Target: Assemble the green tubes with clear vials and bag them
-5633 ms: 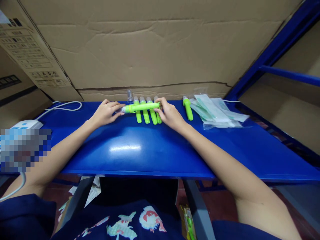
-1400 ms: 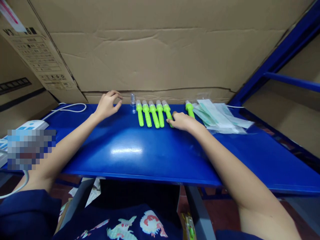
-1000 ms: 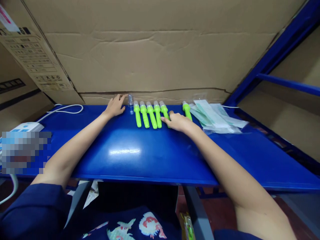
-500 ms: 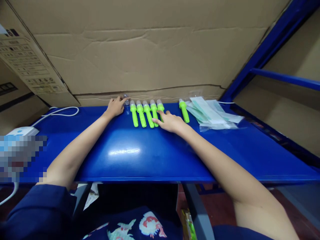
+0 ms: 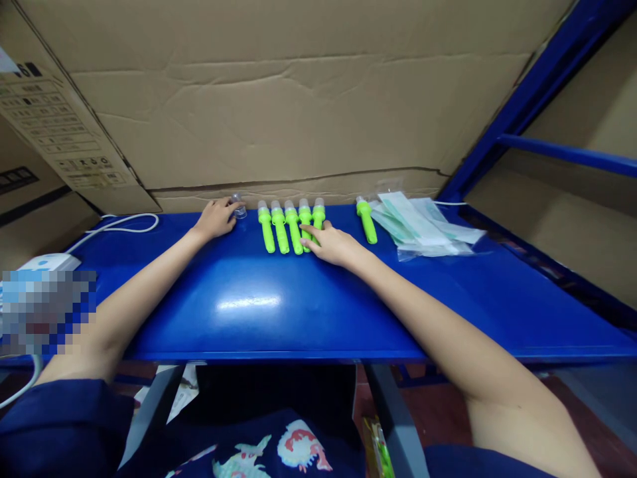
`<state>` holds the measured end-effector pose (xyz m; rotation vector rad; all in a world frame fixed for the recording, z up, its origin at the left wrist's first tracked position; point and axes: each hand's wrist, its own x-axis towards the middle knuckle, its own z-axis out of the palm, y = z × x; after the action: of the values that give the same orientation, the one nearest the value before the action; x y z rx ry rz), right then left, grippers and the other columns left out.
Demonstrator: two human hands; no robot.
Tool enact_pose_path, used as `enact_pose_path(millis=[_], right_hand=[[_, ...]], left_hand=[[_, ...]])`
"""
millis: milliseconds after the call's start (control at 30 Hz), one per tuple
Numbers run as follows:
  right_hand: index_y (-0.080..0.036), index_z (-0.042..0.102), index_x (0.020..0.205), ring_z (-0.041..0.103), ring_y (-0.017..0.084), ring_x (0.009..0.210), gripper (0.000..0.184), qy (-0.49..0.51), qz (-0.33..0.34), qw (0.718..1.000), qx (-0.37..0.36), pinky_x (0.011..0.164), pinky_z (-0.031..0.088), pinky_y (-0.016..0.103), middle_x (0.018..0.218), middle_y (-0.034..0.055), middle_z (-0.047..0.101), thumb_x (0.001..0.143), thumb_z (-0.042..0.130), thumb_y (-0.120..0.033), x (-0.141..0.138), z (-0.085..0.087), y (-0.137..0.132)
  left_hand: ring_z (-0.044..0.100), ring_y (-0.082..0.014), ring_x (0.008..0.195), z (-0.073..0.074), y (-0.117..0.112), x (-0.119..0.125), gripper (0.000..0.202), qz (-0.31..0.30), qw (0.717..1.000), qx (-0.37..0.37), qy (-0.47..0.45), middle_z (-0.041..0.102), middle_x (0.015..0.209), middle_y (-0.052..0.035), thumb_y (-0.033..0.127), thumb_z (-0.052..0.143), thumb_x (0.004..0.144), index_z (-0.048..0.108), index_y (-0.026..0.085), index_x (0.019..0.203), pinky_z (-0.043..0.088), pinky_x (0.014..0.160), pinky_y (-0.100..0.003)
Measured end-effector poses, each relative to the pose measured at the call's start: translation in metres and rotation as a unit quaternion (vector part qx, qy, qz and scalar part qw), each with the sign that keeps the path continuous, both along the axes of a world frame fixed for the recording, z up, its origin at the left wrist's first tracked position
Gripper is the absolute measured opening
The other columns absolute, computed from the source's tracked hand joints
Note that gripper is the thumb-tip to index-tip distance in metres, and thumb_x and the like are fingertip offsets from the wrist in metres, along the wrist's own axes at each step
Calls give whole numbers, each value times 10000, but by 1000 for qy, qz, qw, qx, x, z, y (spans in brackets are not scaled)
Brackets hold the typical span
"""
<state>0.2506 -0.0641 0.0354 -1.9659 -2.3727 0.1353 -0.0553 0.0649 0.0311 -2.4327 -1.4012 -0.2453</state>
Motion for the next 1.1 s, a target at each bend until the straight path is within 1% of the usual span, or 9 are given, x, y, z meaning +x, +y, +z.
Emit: enact_pose_path(millis=[267,433,600,700,767,833,867,967,1100], right_hand=[[-313,367,1566,670,338,1047,610,-1,24,999,27,914,494,437,1278,189,543,1020,277,-569,-4,-5,2],[-345,345,1573,669,340,1049,608,-5,41,999,34,907,497,447,1306,180,531,1021,245,-580,-9,-7,2],[-352,286,1590,644,351,1130,605,5,62,998,26,938,491,480,1399,153,525,1029,196,-562,-12,-3,1],[-257,300,1584,573,373,1251,644,40,25,997,64,999,462,515,1477,159,503,1024,214,-565,-4,2,5],[-175,398,1522,529,367,1304,637,50,-12,994,98,1036,441,504,1492,171,499,1020,267,-544,5,7,9],[-115,503,1420,537,363,1292,571,34,-58,991,113,1034,439,485,1432,201,548,1014,326,-477,18,11,13],[-96,528,1384,551,370,1271,549,22,-87,989,116,1016,446,485,1407,220,558,1010,341,-453,25,13,15],[-68,505,1389,577,398,1223,558,-8,-166,981,97,966,462,502,1388,263,548,1003,357,-444,42,16,19],[-36,482,1398,577,426,1216,587,-29,-216,974,66,944,470,517,1393,293,528,992,377,-447,55,14,23]], left_hand=[[511,-340,1317,7,-20,-19,534,2,1000,-21,18,503,1452,-188,235,418,931,504,211,1458,422,1030,-459],[588,-342,1186,4,-30,-26,549,6,999,-27,18,532,1378,-190,249,425,940,467,230,1487,451,1005,-463],[615,-304,1118,1,-45,-34,546,1,1000,-22,12,557,1306,-161,265,427,943,459,239,1487,486,962,-416],[618,-312,1110,2,-51,-38,547,-2,1000,-23,4,556,1291,-158,275,431,940,459,248,1485,492,948,-420],[617,-318,1111,2,-53,-39,541,-6,1000,-27,2,550,1296,-160,282,429,940,460,244,1479,490,951,-426],[615,-322,1109,2,-52,-39,528,-5,999,-32,8,543,1291,-168,289,420,945,464,223,1467,491,948,-431],[614,-324,1106,1,-51,-39,519,-3,999,-33,12,540,1283,-174,291,416,947,468,207,1457,492,945,-432],[615,-331,1087,0,-49,-39,496,-1,999,-29,19,533,1263,-194,299,413,947,482,157,1418,498,928,-429],[624,-323,1047,1,-50,-39,473,-2,999,-26,24,535,1245,-189,324,448,936,495,164,1378,503,901,-414]])
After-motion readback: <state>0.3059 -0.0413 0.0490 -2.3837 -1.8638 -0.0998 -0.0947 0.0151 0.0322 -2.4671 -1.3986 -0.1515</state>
